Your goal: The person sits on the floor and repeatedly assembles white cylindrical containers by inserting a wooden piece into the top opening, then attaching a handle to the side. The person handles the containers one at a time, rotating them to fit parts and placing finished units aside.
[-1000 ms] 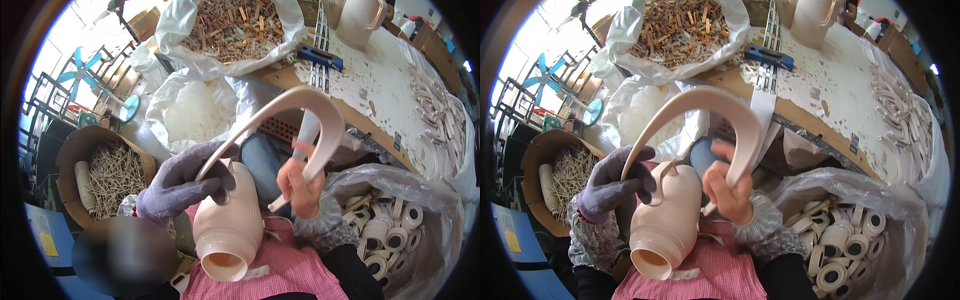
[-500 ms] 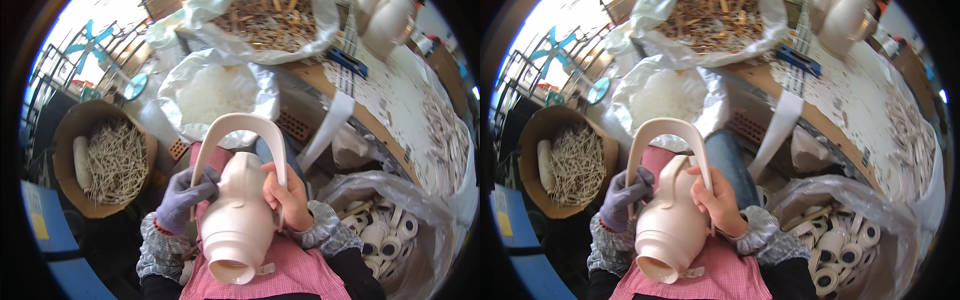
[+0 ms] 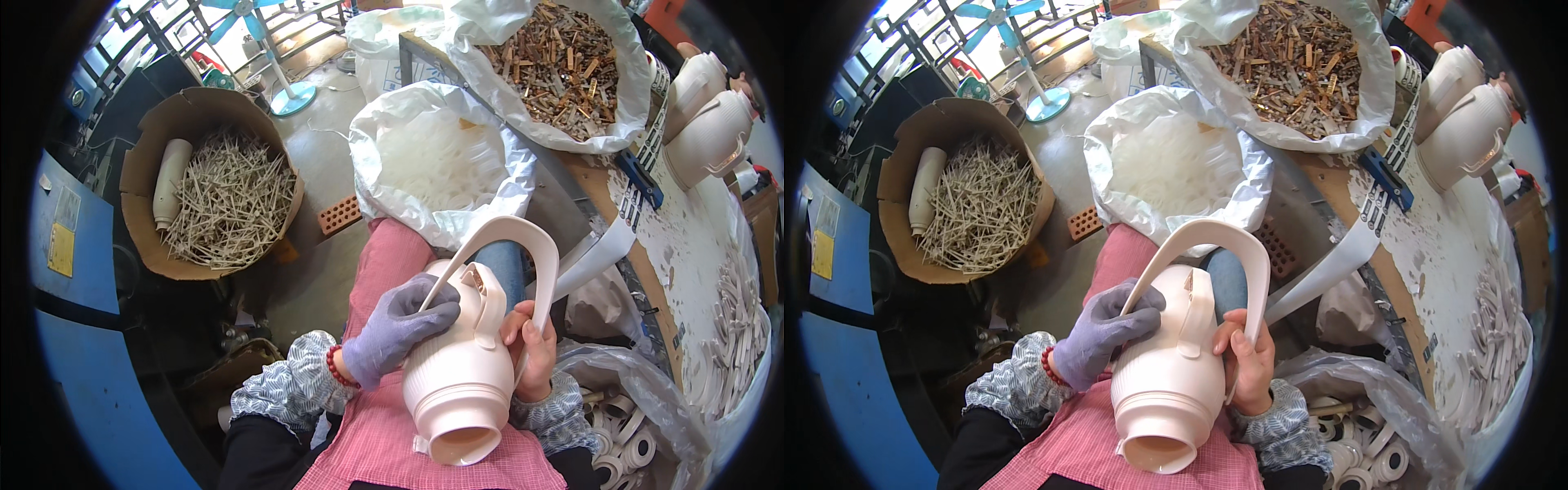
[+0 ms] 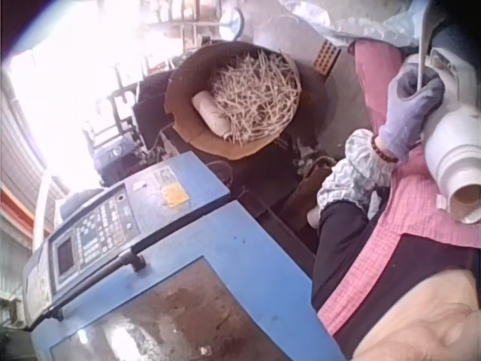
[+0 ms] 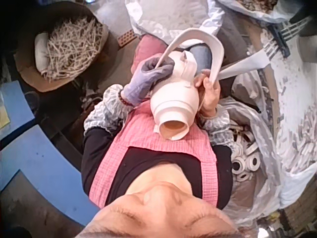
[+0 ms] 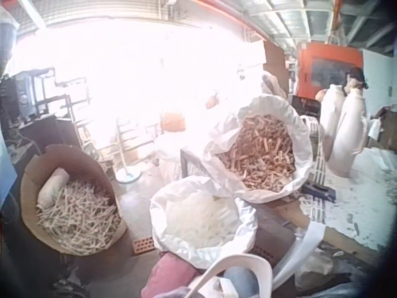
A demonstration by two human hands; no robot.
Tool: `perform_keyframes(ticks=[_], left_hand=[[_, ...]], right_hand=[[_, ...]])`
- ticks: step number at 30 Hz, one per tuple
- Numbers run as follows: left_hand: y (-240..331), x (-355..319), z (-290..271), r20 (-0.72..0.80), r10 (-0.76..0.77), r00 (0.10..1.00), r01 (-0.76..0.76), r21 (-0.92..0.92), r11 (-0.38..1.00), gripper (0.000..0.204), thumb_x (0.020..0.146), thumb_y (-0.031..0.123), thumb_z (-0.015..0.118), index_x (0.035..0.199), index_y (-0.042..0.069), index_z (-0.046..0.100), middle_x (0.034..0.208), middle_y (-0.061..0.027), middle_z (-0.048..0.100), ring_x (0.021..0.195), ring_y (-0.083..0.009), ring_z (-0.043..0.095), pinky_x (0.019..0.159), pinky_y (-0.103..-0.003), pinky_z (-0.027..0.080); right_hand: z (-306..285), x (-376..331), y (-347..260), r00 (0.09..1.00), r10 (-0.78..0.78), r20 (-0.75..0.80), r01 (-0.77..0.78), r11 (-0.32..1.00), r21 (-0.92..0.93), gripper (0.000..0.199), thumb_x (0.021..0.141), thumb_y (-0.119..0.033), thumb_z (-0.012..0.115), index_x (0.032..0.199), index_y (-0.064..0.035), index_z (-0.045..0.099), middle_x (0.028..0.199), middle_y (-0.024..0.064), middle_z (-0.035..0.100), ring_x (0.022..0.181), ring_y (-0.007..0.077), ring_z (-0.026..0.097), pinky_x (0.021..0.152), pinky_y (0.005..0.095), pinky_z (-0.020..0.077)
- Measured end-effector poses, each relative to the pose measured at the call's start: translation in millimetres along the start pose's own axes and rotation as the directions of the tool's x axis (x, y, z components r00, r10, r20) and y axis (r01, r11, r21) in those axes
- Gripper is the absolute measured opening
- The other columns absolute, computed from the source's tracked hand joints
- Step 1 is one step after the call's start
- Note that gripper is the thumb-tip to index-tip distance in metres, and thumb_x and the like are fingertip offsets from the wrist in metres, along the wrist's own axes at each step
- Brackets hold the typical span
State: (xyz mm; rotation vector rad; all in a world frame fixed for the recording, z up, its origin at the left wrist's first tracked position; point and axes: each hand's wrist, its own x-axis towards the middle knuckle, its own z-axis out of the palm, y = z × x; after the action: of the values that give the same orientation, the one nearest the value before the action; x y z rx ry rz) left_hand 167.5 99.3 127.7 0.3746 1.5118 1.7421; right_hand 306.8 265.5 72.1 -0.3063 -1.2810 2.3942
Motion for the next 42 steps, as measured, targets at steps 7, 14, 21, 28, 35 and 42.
perform_keyframes(ticks=[7, 14, 21, 28, 35, 42], left_hand=[[-6.4, -3.0, -17.1, 0.129, 0.516, 0.847, -0.532, 0.199, 0.823, 0.023, 0.090, 0.020, 0.065, 0.101, 0.000, 0.062, 0.107, -0.0133, 0.063, 0.095, -0.0232, 0.060, 0.082, -0.037, 0.050], [54.2, 2.2, -21.2, 0.047, 0.653, 0.756, -0.551, -0.495, 0.672, 0.026, 0.093, 0.024, 0.064, 0.115, 0.011, 0.062, 0.109, -0.0036, 0.063, 0.102, -0.0217, 0.061, 0.087, -0.034, 0.052], [86.1, 46.4, -52.2, 0.544, 0.577, 0.610, -0.789, 0.485, 0.376, 0.036, 0.080, -0.004, 0.066, 0.111, 0.013, 0.070, 0.128, -0.0102, 0.057, 0.116, -0.0269, 0.056, 0.097, -0.038, 0.048], [6.3, 41.3, -103.0, 0.297, 0.108, 0.949, -0.278, 0.626, 0.728, 0.034, 0.077, -0.006, 0.066, 0.109, 0.004, 0.071, 0.120, -0.0117, 0.063, 0.106, -0.0180, 0.060, 0.087, -0.031, 0.051], [3.3, 52.1, -77.8, 0.181, 0.028, 0.983, -0.107, 0.446, 0.889, 0.031, 0.078, -0.004, 0.065, 0.109, 0.001, 0.070, 0.112, -0.0099, 0.065, 0.098, -0.0152, 0.061, 0.082, -0.028, 0.050], [-3.1, 62.4, -83.6, 0.119, 0.007, 0.993, -0.076, 0.592, 0.803, 0.025, 0.085, 0.000, 0.066, 0.111, 0.002, 0.068, 0.110, -0.0084, 0.067, 0.098, -0.0144, 0.063, 0.087, -0.028, 0.050]], right_hand=[[-0.6, 2.9, 9.8, 0.973, -0.213, 0.092, 0.214, 0.977, -0.006, 0.051, 0.102, -0.047, 0.037, 0.110, 0.0003, 0.053, 0.088, 0.0109, 0.058, 0.075, 0.0122, 0.051, 0.070, 0.0240, 0.0422], [32.5, 120.7, -27.9, 0.768, -0.044, 0.639, 0.434, 0.769, -0.469, 0.045, 0.090, -0.018, 0.067, 0.129, -0.0008, 0.054, 0.128, 0.0137, 0.057, 0.114, 0.0217, 0.056, 0.094, 0.0323, 0.0469], [-79.7, 137.7, -153.6, 0.867, -0.484, 0.116, 0.498, 0.842, -0.206, 0.027, 0.100, -0.013, 0.048, 0.124, -0.0037, 0.056, 0.111, 0.0117, 0.066, 0.099, 0.0179, 0.066, 0.085, 0.0336, 0.0562], [-194.3, 102.9, -299.7, 0.239, -0.971, -0.004, 0.558, 0.141, -0.818, 0.026, 0.100, -0.019, 0.053, 0.120, -0.0052, 0.045, 0.089, 0.0038, 0.056, 0.061, 0.0066, 0.047, 0.053, 0.0208, 0.0405], [-308.9, 193.8, -346.4, -0.053, -0.998, -0.025, -0.060, 0.028, -0.998, 0.048, 0.096, -0.021, 0.058, 0.135, -0.0004, 0.038, 0.120, 0.0268, 0.057, 0.106, 0.0423, 0.059, 0.088, 0.0459, 0.0485], [-296.4, 224.2, -313.4, 0.330, -0.923, 0.197, -0.507, -0.350, -0.788, 0.065, 0.086, -0.015, 0.066, 0.142, -0.0012, 0.036, 0.141, 0.0225, 0.044, 0.128, 0.0387, 0.042, 0.099, 0.0508, 0.0421]])
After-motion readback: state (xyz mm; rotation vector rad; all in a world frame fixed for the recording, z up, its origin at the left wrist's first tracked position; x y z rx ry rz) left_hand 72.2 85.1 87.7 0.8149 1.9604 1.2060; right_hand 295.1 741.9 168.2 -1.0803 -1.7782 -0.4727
